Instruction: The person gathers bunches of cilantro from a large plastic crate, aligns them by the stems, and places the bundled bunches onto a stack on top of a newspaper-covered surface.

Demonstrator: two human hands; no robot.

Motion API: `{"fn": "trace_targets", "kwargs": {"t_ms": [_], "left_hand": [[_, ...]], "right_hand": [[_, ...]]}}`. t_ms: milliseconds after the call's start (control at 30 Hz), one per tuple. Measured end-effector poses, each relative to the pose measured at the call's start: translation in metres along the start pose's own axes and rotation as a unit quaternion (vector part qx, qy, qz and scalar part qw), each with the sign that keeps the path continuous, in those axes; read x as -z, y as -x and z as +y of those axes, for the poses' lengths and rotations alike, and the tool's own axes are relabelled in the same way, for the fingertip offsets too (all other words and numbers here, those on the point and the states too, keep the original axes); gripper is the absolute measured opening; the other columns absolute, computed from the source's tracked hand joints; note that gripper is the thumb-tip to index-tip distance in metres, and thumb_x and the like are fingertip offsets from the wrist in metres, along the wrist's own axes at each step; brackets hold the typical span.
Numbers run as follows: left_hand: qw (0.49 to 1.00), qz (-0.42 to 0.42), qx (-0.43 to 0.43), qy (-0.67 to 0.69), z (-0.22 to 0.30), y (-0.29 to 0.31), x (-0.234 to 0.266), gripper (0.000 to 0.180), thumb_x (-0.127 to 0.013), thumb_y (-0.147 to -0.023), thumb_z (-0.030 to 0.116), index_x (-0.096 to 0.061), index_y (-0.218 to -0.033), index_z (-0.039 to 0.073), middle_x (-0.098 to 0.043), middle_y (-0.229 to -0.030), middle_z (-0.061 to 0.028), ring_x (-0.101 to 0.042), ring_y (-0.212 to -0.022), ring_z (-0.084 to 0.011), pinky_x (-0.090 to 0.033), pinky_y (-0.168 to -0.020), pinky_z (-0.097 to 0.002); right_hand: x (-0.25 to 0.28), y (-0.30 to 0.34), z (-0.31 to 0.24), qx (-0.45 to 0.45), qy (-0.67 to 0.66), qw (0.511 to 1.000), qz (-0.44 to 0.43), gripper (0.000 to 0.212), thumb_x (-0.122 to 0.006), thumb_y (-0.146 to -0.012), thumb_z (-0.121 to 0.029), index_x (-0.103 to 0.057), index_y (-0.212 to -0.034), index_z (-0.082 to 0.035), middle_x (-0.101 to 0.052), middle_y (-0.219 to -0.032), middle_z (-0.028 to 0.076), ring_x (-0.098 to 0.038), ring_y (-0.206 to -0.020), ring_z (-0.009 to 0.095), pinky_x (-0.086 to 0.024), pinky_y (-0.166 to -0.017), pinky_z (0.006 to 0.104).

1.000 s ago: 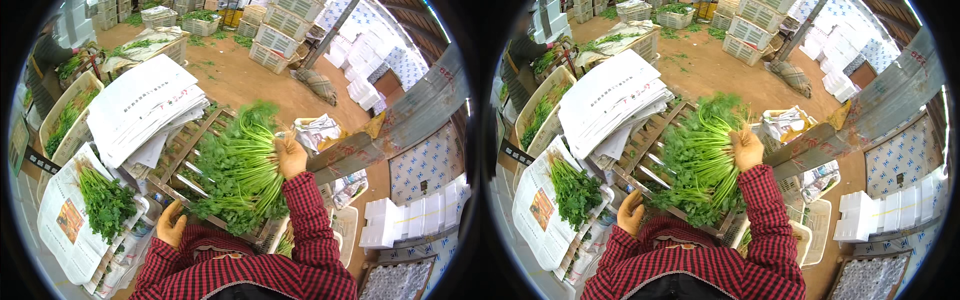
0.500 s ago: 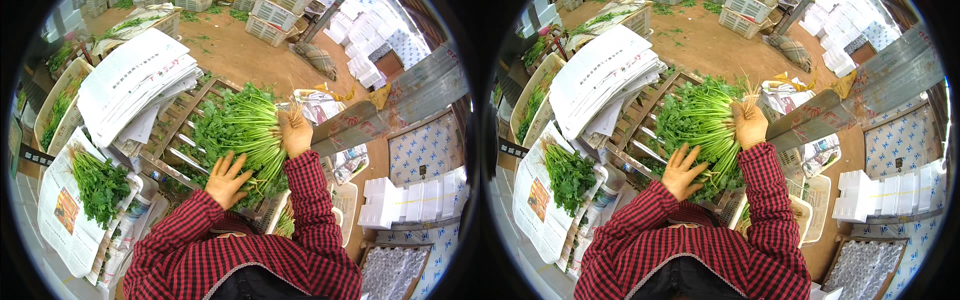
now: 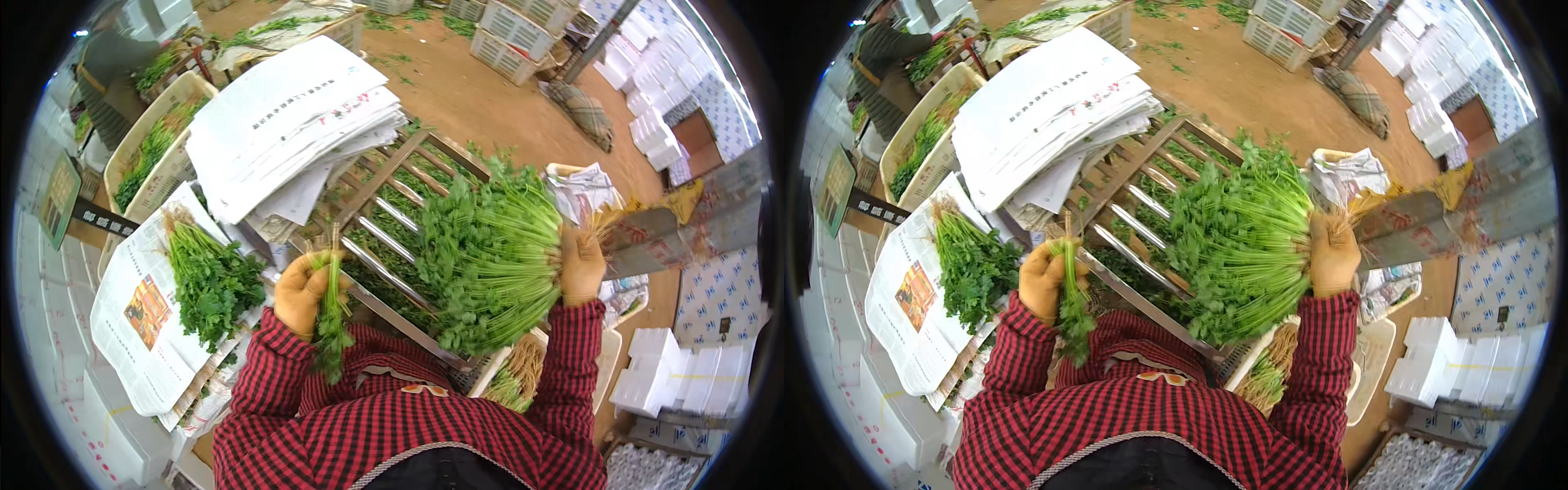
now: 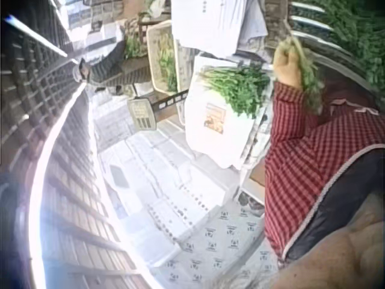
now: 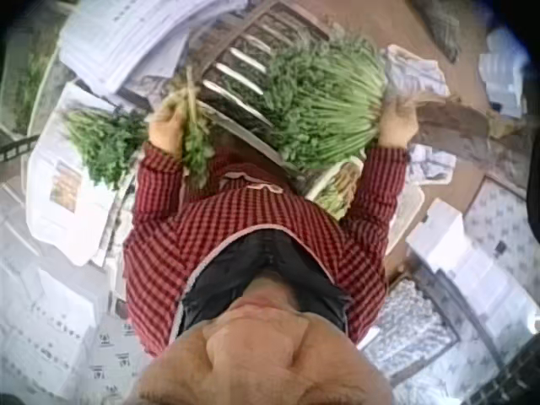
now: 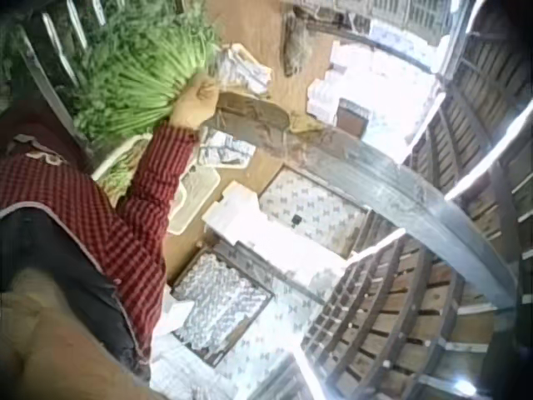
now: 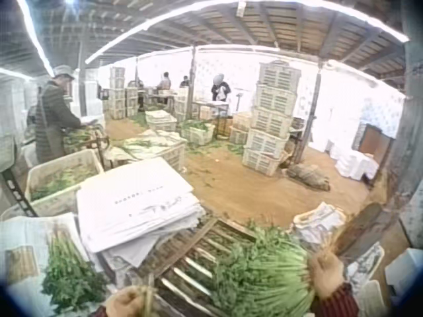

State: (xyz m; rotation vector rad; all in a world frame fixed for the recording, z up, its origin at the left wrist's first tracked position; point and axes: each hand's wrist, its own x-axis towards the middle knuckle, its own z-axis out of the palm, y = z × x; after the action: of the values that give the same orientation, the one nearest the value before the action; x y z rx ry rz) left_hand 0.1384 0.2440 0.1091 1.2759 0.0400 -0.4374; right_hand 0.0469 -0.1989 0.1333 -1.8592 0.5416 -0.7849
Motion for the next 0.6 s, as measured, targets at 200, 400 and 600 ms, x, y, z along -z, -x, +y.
{"fn": "trace_targets", "kwargs": {"t_ms": [200,400,600], "left_hand": [[0.995,-0.085,-0.055,0.003,0.003,-0.047,-0.023,0.028,-0.061,-0.104,0.011,-0.062,-0.129,-0.001,-0.07,-0.097,-0.0057,-0.064,-0.078,-0.012,-0.053,-0.071,-0.0263],[0.932,-0.191,-0.208,-0.226,0.036,-0.072,-0.066,0.031,-0.066,-0.098,0.009,-0.067,-0.129,0.004,-0.072,-0.11,-0.0097,-0.067,-0.095,-0.0209,-0.053,-0.086,-0.0338],[0.852,-0.273,-0.322,-0.308,0.018,-0.092,-0.103,0.034,-0.067,-0.096,0.011,-0.066,-0.129,0.007,-0.069,-0.101,-0.0175,-0.066,-0.095,-0.0371,-0.053,-0.082,-0.0446]], "right_hand": [[-0.043,0.038,-0.109,0.088,0.187,0.962,-0.179,0.011,-0.079,-0.091,-0.009,-0.077,-0.1,-0.002,-0.072,-0.09,0.008,-0.066,-0.08,0.015,-0.053,-0.074,0.0285],[-0.077,0.035,-0.15,0.052,0.213,0.916,-0.336,0.024,-0.08,-0.09,-0.027,-0.078,-0.108,-0.012,-0.07,-0.091,0.014,-0.07,-0.084,0.029,-0.057,-0.075,0.0384],[-0.09,0.034,-0.133,0.049,0.123,0.935,-0.329,0.047,-0.081,-0.089,-0.026,-0.068,-0.131,-0.009,-0.072,-0.111,0.016,-0.072,-0.098,0.026,-0.058,-0.085,0.0359]]}}
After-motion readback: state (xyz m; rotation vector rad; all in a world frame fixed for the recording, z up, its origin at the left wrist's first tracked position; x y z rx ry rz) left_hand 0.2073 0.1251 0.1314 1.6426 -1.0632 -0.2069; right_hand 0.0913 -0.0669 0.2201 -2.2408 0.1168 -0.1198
